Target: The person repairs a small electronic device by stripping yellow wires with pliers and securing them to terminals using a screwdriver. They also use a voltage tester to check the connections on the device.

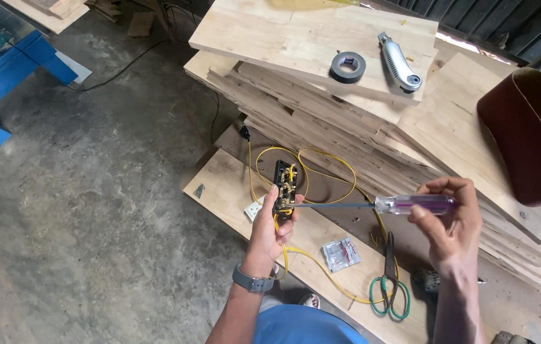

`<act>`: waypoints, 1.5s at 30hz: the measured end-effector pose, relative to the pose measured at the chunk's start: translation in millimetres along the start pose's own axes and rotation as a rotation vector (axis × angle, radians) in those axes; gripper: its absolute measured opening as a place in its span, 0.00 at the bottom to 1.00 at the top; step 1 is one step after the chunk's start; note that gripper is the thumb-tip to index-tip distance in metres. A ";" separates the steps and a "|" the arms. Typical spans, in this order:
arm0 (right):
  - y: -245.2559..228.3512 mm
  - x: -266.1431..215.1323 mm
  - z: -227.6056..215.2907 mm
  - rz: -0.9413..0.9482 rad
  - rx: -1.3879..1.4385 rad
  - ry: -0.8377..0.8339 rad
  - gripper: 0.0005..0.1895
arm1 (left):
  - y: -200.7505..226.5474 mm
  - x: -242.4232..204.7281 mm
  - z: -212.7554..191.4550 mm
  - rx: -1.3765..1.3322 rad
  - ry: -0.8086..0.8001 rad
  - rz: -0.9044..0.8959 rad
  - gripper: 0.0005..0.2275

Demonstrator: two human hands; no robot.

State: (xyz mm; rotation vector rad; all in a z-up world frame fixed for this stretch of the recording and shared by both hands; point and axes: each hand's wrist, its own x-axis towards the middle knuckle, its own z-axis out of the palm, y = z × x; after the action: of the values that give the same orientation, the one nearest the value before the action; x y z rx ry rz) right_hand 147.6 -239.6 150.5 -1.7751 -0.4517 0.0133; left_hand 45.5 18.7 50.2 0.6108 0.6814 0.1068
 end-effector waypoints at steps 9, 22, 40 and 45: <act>-15.6 23.7 -6.6 -0.030 -0.016 -0.052 0.24 | -10.0 1.3 4.7 -0.050 -0.056 -0.153 0.30; -21.0 69.5 -14.2 0.093 -0.060 -0.092 0.14 | -30.3 3.1 21.5 -0.096 -0.010 -0.246 0.31; -19.7 78.5 -19.9 0.022 -0.005 -0.148 0.19 | -46.0 10.2 20.5 -0.134 -0.033 -0.274 0.31; -20.8 80.3 -14.9 -0.055 -0.206 -0.080 0.17 | -42.9 6.5 26.4 -0.101 -0.025 -0.259 0.31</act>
State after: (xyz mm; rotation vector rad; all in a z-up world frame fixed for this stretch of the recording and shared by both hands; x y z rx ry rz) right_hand 219.3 -225.0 192.3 -1.9688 -0.5763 -0.0007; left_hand 62.5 -27.8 38.5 0.4221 0.7203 -0.1063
